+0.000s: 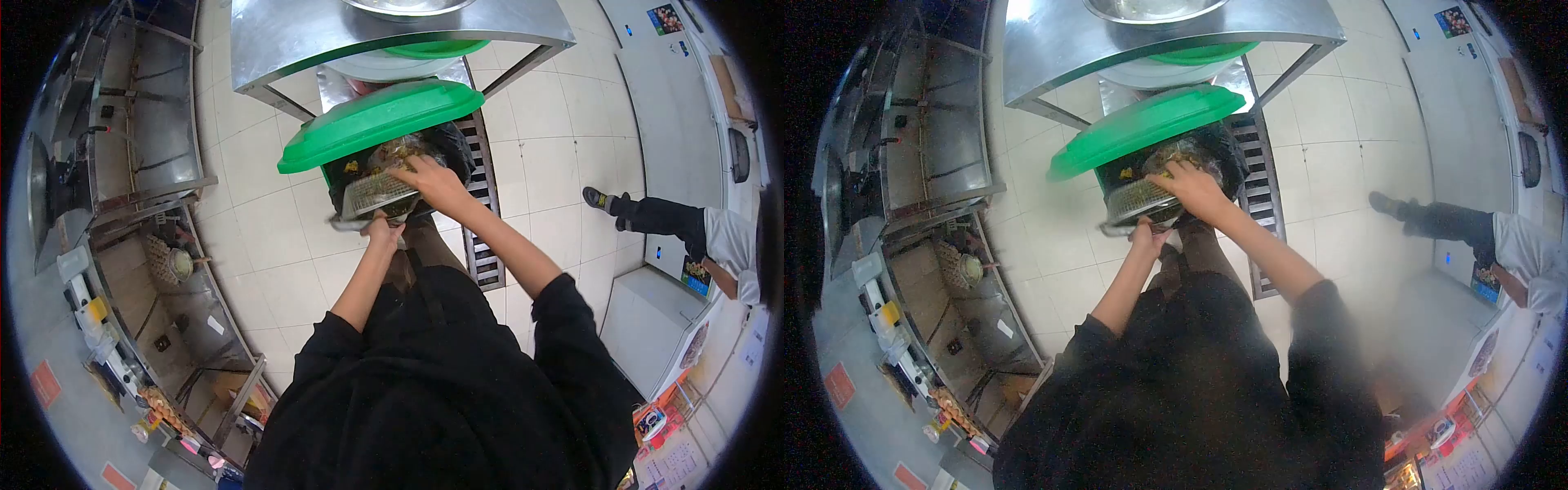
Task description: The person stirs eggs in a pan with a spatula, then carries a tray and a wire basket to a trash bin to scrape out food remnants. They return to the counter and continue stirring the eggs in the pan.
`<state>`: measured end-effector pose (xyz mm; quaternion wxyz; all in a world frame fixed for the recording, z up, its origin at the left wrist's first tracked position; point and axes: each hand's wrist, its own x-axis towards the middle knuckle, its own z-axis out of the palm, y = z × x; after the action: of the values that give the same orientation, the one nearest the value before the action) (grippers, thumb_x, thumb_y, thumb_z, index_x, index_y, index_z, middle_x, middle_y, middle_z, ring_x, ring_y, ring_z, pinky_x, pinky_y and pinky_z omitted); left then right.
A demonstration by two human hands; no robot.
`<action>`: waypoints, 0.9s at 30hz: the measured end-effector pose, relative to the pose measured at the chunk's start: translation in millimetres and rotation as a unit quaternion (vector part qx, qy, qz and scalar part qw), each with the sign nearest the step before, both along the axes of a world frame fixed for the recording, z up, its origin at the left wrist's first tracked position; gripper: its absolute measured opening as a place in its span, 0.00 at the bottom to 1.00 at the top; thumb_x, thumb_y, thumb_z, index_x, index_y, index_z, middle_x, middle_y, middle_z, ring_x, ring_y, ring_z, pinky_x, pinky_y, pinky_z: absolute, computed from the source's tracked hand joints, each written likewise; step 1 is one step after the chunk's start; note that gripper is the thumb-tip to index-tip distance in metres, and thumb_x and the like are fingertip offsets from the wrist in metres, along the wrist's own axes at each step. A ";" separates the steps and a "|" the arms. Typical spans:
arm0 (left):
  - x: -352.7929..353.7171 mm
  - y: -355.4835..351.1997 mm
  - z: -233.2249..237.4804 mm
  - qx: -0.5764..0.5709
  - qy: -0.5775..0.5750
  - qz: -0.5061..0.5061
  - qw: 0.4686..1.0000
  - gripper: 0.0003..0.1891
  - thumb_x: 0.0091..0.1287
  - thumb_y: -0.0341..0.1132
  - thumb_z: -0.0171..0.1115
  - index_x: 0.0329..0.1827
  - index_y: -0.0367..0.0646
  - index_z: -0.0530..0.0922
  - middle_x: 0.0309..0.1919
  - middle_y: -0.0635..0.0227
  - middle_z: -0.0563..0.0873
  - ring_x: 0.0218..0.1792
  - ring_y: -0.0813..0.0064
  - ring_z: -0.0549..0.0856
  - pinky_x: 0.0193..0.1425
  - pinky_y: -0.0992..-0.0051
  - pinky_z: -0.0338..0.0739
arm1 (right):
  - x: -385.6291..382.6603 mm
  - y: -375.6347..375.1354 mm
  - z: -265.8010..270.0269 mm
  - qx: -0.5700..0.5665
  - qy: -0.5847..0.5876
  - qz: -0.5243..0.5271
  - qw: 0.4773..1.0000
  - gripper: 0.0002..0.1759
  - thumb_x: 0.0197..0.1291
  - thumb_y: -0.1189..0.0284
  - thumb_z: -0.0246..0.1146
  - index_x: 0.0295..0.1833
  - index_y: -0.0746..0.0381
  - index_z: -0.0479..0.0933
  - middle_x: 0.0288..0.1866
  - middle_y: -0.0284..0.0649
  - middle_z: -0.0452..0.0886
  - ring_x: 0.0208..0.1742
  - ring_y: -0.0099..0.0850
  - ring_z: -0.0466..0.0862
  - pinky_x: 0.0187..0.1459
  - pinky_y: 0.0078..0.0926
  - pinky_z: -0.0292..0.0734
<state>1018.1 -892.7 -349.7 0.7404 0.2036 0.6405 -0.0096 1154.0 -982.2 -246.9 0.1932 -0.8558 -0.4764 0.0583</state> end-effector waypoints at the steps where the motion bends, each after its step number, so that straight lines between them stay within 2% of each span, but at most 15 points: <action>1: -2.8 -0.6 -4.3 -0.030 -0.022 0.011 0.999 0.15 0.58 0.33 0.40 0.48 0.43 0.52 0.48 0.57 0.65 0.47 0.59 0.71 0.54 0.54 0.62 | -1.2 -2.2 -4.9 0.005 0.007 0.053 0.999 0.23 0.42 0.77 0.52 0.48 0.49 0.68 0.39 0.39 0.67 0.40 0.36 0.73 0.29 0.24 0.76; 3: 7.6 -5.1 10.6 -0.018 0.003 0.039 0.999 0.17 0.56 0.31 0.41 0.47 0.41 0.51 0.47 0.56 0.65 0.46 0.57 0.71 0.53 0.53 0.63 | 6.9 1.5 7.1 -0.021 0.016 0.054 0.998 0.26 0.39 0.80 0.53 0.49 0.49 0.67 0.40 0.38 0.66 0.41 0.34 0.71 0.28 0.25 0.75; 5: 9.3 -10.5 20.0 0.003 0.063 0.090 0.994 0.20 0.53 0.27 0.45 0.47 0.37 0.49 0.44 0.54 0.66 0.45 0.55 0.71 0.51 0.49 0.65 | 16.5 3.4 16.4 -0.063 0.027 -0.004 0.998 0.27 0.39 0.80 0.53 0.51 0.48 0.66 0.41 0.38 0.67 0.41 0.35 0.71 0.29 0.24 0.75; 7: 6.9 -10.4 16.2 -0.007 0.051 0.088 0.995 0.21 0.51 0.25 0.46 0.46 0.35 0.49 0.43 0.52 0.65 0.44 0.53 0.71 0.49 0.48 0.66 | 15.1 0.4 16.6 -0.040 0.006 -0.019 0.999 0.29 0.40 0.80 0.53 0.52 0.48 0.66 0.41 0.38 0.67 0.42 0.35 0.71 0.30 0.23 0.75; 9: 3.6 -13.2 6.5 0.010 0.064 0.040 0.997 0.27 0.55 0.29 0.46 0.50 0.43 0.38 0.44 0.47 0.64 0.36 0.59 0.76 0.42 0.57 0.73 | 7.9 -2.0 15.9 -0.017 0.006 -0.009 1.000 0.28 0.40 0.80 0.52 0.51 0.47 0.66 0.40 0.38 0.67 0.42 0.36 0.71 0.29 0.23 0.75; 10: -1.7 -12.4 2.4 0.011 0.064 0.042 0.997 0.27 0.55 0.29 0.46 0.50 0.43 0.38 0.44 0.47 0.64 0.36 0.59 0.76 0.42 0.57 0.73 | 5.4 -4.6 -0.2 0.018 -0.023 0.042 0.999 0.27 0.41 0.79 0.52 0.51 0.47 0.67 0.39 0.38 0.67 0.42 0.35 0.71 0.30 0.22 0.75; 12: -23.0 -11.7 -18.2 -0.088 -0.123 0.054 0.987 0.23 0.51 0.24 0.44 0.48 0.34 0.45 0.42 0.50 0.65 0.39 0.54 0.73 0.45 0.54 0.72 | 2.4 -4.7 -1.8 -0.001 -0.023 0.072 0.997 0.25 0.42 0.77 0.52 0.50 0.46 0.68 0.39 0.38 0.68 0.42 0.35 0.72 0.30 0.21 0.76; 13: -25.0 -13.8 -22.7 -0.087 -0.124 0.055 0.987 0.23 0.51 0.24 0.44 0.48 0.34 0.45 0.42 0.50 0.65 0.39 0.54 0.73 0.45 0.54 0.72 | 3.5 -2.9 -2.4 -0.019 -0.026 0.104 0.994 0.23 0.43 0.74 0.52 0.49 0.46 0.68 0.39 0.39 0.69 0.42 0.34 0.72 0.30 0.20 0.76; 15: -23.9 -24.7 -13.3 -0.038 -0.021 0.077 0.996 0.21 0.52 0.26 0.42 0.49 0.34 0.49 0.41 0.50 0.66 0.38 0.56 0.74 0.45 0.55 0.72 | 8.2 2.4 9.2 -0.023 -0.014 0.083 0.996 0.22 0.43 0.75 0.52 0.48 0.46 0.69 0.40 0.38 0.68 0.42 0.34 0.72 0.29 0.20 0.76; 16: -3.8 -31.1 24.7 0.017 0.089 0.085 0.992 0.16 0.54 0.29 0.40 0.46 0.33 0.56 0.40 0.52 0.68 0.38 0.58 0.74 0.44 0.56 0.72 | 10.7 3.2 14.7 -0.012 -0.018 0.055 0.998 0.22 0.43 0.75 0.52 0.48 0.46 0.69 0.40 0.38 0.68 0.41 0.34 0.72 0.29 0.20 0.76; 19: -0.8 -35.0 35.2 0.034 0.089 0.093 0.991 0.15 0.54 0.28 0.40 0.44 0.32 0.59 0.39 0.53 0.69 0.37 0.59 0.75 0.43 0.57 0.73 | 6.5 1.9 17.1 -0.001 -0.042 0.021 0.999 0.23 0.43 0.76 0.52 0.49 0.45 0.69 0.40 0.38 0.68 0.41 0.34 0.72 0.28 0.20 0.76; 20: -9.4 -34.0 18.6 0.034 0.088 0.096 0.991 0.15 0.54 0.28 0.40 0.44 0.32 0.59 0.39 0.53 0.69 0.37 0.59 0.75 0.43 0.57 0.73 | 3.5 -1.4 7.6 0.015 -0.036 0.065 0.997 0.23 0.43 0.75 0.52 0.48 0.45 0.69 0.39 0.38 0.68 0.41 0.33 0.72 0.28 0.20 0.76; 22: -41.4 -31.7 -29.6 -0.088 -0.057 0.141 0.984 0.18 0.51 0.25 0.43 0.45 0.31 0.54 0.37 0.53 0.69 0.35 0.59 0.75 0.40 0.58 0.74 | -0.7 -7.5 -5.7 0.049 0.003 0.133 0.990 0.21 0.44 0.75 0.52 0.46 0.46 0.71 0.39 0.37 0.68 0.40 0.33 0.73 0.28 0.22 0.76; 25: -43.5 -32.3 -22.8 -0.060 -0.004 0.094 0.994 0.20 0.50 0.23 0.44 0.46 0.30 0.52 0.36 0.54 0.68 0.35 0.59 0.75 0.41 0.57 0.74 | 8.7 1.2 5.3 -0.030 0.014 0.106 0.994 0.25 0.42 0.78 0.52 0.50 0.45 0.68 0.41 0.36 0.69 0.43 0.33 0.72 0.34 0.24 0.75; 27: -39.8 -35.7 -8.3 -0.045 0.021 0.107 0.993 0.20 0.50 0.23 0.44 0.46 0.31 0.52 0.37 0.54 0.68 0.35 0.59 0.75 0.41 0.58 0.74 | 21.9 4.4 19.8 -0.044 0.023 0.093 0.994 0.25 0.42 0.78 0.52 0.49 0.46 0.69 0.41 0.37 0.69 0.41 0.34 0.73 0.36 0.25 0.74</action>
<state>978.3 -928.4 -358.0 0.7319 0.1005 0.6729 0.0363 1175.9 -977.8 -227.2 0.1605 -0.8139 -0.5461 0.1166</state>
